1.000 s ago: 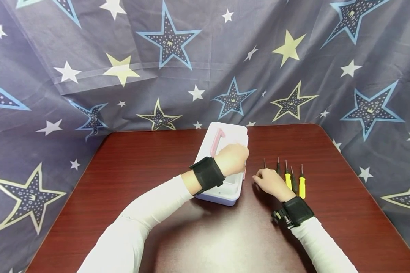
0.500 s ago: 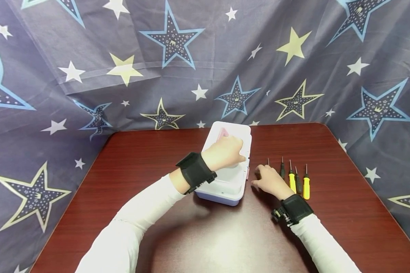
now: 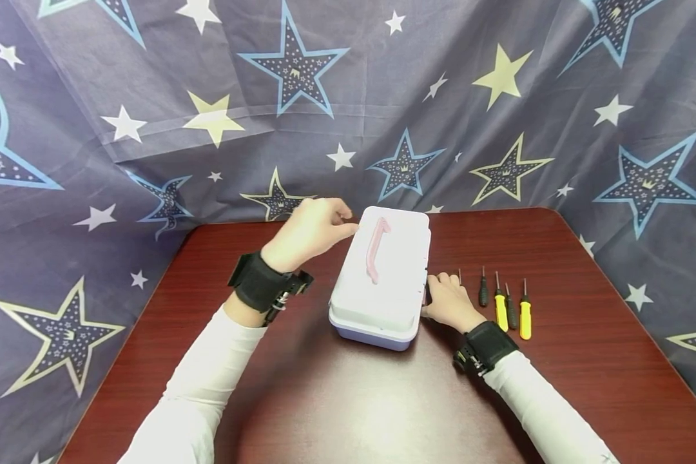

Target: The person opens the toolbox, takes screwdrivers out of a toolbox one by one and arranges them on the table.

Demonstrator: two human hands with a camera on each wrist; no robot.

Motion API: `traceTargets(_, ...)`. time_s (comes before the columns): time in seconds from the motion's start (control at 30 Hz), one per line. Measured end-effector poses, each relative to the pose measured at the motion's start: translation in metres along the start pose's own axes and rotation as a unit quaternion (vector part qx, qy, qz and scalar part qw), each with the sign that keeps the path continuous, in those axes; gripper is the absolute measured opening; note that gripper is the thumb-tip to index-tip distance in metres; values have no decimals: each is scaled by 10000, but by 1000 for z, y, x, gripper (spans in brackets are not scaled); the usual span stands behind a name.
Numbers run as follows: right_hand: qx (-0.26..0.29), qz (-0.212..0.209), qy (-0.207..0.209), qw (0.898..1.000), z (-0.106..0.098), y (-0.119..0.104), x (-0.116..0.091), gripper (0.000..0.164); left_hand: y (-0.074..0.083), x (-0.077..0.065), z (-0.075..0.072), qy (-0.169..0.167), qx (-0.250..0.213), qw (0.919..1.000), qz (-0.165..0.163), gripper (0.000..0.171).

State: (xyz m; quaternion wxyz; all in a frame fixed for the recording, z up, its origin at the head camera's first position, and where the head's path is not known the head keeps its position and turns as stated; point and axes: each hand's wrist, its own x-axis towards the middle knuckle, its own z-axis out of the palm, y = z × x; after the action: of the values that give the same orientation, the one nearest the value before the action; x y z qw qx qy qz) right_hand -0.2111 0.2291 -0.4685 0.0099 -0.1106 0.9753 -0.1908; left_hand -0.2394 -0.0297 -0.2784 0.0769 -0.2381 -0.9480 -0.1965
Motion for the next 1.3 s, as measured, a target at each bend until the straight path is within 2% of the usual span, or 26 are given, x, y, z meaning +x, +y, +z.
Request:
traceTargets(0.13, 44, 55, -60, 10000, 1, -2, 2, 66, -34, -10, 0, 179, -356, 9983, -420, 25)
traceTargets(0.3, 58, 134, -36, 9999, 3, -3, 5, 60, -74, -24, 9, 113, -875, 9922, -883, 29)
traceTargets(0.43, 71, 131, 16, 9999, 3, -1, 5, 58, -101, -34, 21, 81, -1279, 9837, -1263, 31)
traceTargets(0.6, 27, 147, 6, 9999, -3, 4, 1, 56, -132, -47, 37, 70, -1571, 9723, -1732, 31)
traceTargets(0.77, -91, -16, 69, 9999, -20, 14, -4, 48, -161, -55, 57, 238, -1837, 9636, -1928, 29)
traceTargets(0.9, -171, -158, 43, 9997, -42, 20, -9, 50, -183, -59, 76, 419, -2225, 9542, -1956, 28)
traceTargets(1.07, -312, -321, -13, 9990, -70, 16, -9, 50, -196, -60, 87, 623, -2577, 9433, -1998, 24)
traceTargets(1.17, -406, -392, -4, 9984, -81, 7, -6, 50, -197, -58, 87, 753, -2627, 9411, -1991, 23)
traceTargets(1.3, -497, -496, -3, 9975, -91, -7, -1, 50, -196, -55, 87, 715, -2684, 9398, -1990, 24)
